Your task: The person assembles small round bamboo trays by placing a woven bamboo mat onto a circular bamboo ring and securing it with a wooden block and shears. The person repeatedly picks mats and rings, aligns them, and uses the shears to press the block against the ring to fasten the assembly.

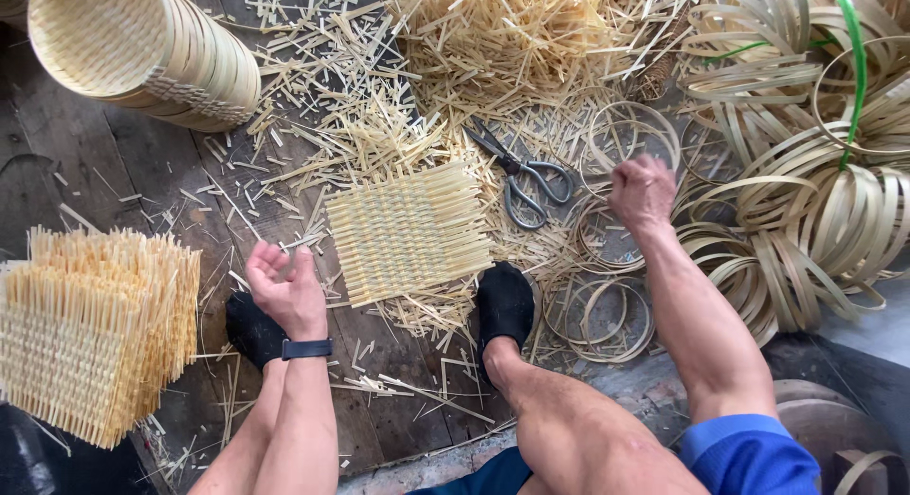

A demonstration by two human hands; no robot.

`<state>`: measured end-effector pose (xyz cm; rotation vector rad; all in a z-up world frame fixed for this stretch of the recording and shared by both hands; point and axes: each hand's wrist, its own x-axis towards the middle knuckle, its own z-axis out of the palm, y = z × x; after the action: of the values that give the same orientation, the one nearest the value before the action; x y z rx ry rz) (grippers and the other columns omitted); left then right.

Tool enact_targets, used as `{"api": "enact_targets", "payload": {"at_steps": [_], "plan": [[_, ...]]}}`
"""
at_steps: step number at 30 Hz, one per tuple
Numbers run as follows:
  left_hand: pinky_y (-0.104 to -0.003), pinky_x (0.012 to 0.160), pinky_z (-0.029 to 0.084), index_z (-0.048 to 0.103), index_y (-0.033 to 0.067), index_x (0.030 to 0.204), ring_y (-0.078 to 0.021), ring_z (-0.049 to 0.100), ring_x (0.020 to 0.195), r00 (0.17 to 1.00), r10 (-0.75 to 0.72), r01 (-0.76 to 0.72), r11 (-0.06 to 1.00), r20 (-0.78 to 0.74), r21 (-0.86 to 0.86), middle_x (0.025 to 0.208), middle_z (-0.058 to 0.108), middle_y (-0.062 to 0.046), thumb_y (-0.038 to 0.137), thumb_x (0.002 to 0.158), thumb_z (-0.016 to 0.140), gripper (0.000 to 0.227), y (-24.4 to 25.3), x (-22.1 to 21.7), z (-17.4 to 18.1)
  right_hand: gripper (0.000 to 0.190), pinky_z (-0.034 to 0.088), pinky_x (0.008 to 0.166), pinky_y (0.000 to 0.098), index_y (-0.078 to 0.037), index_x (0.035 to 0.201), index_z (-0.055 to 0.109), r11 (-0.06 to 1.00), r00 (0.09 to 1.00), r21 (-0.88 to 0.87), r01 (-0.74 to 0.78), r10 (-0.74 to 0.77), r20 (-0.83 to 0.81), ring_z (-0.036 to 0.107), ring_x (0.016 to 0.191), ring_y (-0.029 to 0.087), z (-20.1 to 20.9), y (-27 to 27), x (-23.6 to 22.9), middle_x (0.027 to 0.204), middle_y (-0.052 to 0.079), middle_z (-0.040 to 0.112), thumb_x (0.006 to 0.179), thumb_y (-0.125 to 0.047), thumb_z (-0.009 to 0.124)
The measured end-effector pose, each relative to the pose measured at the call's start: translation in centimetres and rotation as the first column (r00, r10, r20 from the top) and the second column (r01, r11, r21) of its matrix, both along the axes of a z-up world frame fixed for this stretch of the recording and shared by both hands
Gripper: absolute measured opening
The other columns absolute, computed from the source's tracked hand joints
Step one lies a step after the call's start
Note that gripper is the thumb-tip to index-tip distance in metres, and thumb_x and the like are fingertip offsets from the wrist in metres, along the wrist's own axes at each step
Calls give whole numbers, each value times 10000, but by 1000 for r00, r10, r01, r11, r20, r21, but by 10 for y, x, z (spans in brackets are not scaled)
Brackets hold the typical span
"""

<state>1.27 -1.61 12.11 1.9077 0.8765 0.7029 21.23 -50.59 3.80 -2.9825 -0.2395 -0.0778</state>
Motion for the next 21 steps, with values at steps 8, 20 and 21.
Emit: {"api": "enact_targets", "payload": {"at_steps": [8, 20, 21], "plan": [[-392, 1011, 532, 681, 60, 1286, -262, 666, 1150, 713, -657, 563, 745, 246, 358, 1232, 722, -127, 248, 1045, 646, 308, -117, 50, 109, 219, 642, 673, 296, -23, 1029, 710, 598, 930, 795, 103, 227, -291, 757, 769, 136, 241, 87, -17, 886, 86, 771, 961, -230, 732], [-212, 649, 392, 736, -45, 1150, -71, 519, 723, 673, -323, 738, 348, 665, -578, 818, 651, -26, 200, 1054, 670, 272, -113, -14, 174, 173, 599, 714, 280, -63, 1078, 738, 410, 544, 377, -831, 744, 388, 694, 903, 153, 379, 202, -107, 1063, 33, 657, 944, -126, 827], [-211, 608, 359, 732, -55, 1138, -70, 496, 693, 690, -301, 723, 332, 659, -606, 805, 646, -29, 226, 1044, 683, 301, -109, -20, 177, 172, 588, 703, 288, -65, 1078, 739, 390, 513, 352, -851, 760, 398, 675, 900, 151, 374, 207, -110, 1049, 35, 648, 939, -126, 820]]}}
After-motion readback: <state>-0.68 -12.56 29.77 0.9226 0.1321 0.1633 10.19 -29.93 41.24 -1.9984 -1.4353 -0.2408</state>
